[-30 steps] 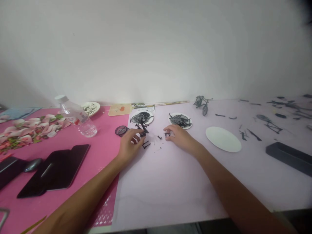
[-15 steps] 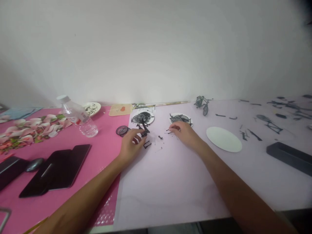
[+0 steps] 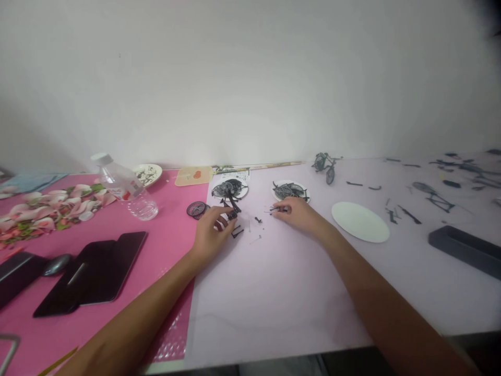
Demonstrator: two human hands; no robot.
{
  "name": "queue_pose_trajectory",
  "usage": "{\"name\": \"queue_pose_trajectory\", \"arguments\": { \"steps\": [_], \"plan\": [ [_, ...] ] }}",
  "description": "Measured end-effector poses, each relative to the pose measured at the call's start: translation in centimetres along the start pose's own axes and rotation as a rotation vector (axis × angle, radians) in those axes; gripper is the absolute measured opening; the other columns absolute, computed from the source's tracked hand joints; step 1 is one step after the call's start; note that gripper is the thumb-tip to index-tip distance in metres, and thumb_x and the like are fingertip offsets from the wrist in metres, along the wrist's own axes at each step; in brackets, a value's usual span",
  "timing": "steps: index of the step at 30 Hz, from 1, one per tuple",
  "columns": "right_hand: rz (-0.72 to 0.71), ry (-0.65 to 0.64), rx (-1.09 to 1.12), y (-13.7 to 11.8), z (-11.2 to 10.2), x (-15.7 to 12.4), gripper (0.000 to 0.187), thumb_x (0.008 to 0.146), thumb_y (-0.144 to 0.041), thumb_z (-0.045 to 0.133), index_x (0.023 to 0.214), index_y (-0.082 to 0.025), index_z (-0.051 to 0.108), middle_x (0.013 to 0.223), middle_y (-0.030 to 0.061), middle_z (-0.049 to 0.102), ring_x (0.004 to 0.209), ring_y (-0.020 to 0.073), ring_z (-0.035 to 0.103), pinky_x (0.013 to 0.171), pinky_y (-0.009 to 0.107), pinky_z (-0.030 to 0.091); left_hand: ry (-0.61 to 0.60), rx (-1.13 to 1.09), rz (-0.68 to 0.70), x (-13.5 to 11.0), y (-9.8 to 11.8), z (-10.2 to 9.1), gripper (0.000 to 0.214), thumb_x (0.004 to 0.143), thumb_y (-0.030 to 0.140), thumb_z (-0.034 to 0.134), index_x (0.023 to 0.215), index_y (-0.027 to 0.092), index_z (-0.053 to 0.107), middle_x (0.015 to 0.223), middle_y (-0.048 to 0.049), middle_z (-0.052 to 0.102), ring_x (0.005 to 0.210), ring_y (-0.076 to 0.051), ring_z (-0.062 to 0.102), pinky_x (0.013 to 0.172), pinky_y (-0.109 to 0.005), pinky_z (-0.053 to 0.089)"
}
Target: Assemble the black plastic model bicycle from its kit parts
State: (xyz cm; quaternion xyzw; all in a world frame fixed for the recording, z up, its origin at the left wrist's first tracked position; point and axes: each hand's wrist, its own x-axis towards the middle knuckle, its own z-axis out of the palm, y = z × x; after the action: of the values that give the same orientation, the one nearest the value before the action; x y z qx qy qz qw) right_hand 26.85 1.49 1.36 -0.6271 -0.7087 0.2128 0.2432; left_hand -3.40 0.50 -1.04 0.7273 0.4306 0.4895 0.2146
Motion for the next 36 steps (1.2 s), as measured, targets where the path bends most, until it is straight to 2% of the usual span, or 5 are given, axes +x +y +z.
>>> {"name": "queue_pose_trajectory", "arguments": {
  "steps": [12, 27, 36],
  "plan": [
    [0.018, -0.022, -0.124, -0.6, -1.9, -0.4, 0.026, 0.080, -0.042, 0.075, 0.097, -0.023, 0.082, 0.098, 0.0054, 0.076, 0.083, 0.0216, 0.066, 0.069, 0.030, 0.046, 0.009, 0.014, 0.002, 0.0, 0.1, 0.0, 0.021, 0.089, 0.032, 0.074, 0.109, 0.024, 0.073, 0.100, -0.0047, 0.072, 0.064, -0.011, 0.064, 0.057, -0.025, 0.054],
    [-0.065, -0.015, -0.116, -0.1, -1.4, -0.1, 0.024, 0.084, -0.040, 0.069, 0.093, -0.023, 0.084, 0.095, 0.0043, 0.075, 0.078, 0.0190, 0.063, 0.069, 0.030, 0.044, -0.001, 0.018, 0.005, 0.0, 0.1, 0.0, 0.021, 0.090, 0.034, 0.073, 0.108, 0.023, 0.073, 0.099, -0.0059, 0.073, 0.064, -0.012, 0.065, 0.058, -0.027, 0.055],
    [-0.045, -0.056, -0.036, -0.2, -1.0, 0.0, 0.026, 0.084, -0.036, 0.065, 0.089, -0.020, 0.085, 0.087, 0.0049, 0.075, 0.071, 0.0177, 0.061, 0.064, 0.029, 0.043, -0.006, 0.018, 0.016, 0.0, 0.0, 0.1, 0.021, 0.089, 0.030, 0.074, 0.108, 0.023, 0.073, 0.097, -0.0048, 0.073, 0.064, -0.011, 0.064, 0.059, -0.026, 0.055]
  ]
}}
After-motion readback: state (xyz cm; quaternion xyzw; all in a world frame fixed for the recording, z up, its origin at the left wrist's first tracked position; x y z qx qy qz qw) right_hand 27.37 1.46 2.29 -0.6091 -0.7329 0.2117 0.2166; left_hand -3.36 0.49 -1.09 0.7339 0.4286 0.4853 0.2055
